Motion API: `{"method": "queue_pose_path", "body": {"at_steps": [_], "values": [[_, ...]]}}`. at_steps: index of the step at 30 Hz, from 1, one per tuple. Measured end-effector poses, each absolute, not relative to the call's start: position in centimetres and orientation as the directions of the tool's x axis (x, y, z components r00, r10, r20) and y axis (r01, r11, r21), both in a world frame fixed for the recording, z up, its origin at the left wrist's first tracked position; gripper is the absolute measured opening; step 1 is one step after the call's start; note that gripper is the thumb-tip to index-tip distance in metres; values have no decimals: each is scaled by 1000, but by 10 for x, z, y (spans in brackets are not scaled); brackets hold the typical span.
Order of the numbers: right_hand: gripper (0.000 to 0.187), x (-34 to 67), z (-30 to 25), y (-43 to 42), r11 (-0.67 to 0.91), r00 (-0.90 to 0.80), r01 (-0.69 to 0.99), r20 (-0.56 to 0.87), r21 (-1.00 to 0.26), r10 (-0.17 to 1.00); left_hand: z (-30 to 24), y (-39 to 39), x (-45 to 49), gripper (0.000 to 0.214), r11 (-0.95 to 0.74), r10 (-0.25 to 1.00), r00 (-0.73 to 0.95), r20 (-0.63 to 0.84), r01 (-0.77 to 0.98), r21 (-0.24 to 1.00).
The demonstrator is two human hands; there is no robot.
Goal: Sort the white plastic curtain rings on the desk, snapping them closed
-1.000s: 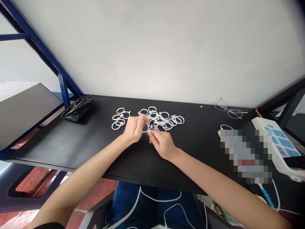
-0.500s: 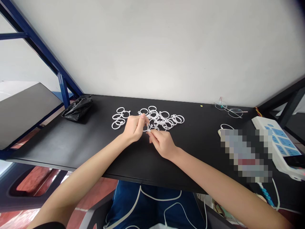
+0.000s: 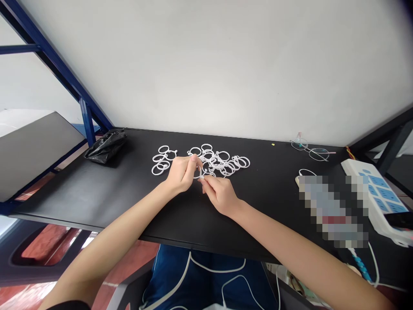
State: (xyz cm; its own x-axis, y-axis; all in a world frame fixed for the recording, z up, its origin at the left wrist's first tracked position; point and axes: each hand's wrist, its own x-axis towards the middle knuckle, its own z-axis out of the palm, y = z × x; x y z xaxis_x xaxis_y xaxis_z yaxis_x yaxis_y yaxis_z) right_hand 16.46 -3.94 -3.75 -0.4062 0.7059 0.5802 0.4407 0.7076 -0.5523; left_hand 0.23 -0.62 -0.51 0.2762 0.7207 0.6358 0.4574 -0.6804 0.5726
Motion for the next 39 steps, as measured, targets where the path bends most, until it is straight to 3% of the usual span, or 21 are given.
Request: {"method": "queue_pose_path", "body": {"at_steps": [9, 13, 23, 32, 39], "values": [[28, 164, -35, -40, 705, -373, 405, 599, -583, 709, 0, -7, -2, 46, -775, 620, 408, 670, 454, 440], [28, 164, -34, -40, 686, -350, 412, 591, -600, 727, 4, -5, -6, 45, -765, 618, 443, 650, 529, 367], [24, 166, -36, -40, 663, -337, 410, 572, -626, 748, 16, 15, -31, 38, -497, 824, 421, 378, 858, 127], [27, 166, -36, -40, 658, -325, 406, 573, -634, 752, 12, 36, -62, 26, -296, 941, 266, 207, 946, 131], [27, 165, -37, -39, 656, -316, 406, 576, -636, 754, -1, 43, -70, 18, -275, 959, 260, 114, 950, 149]]}}
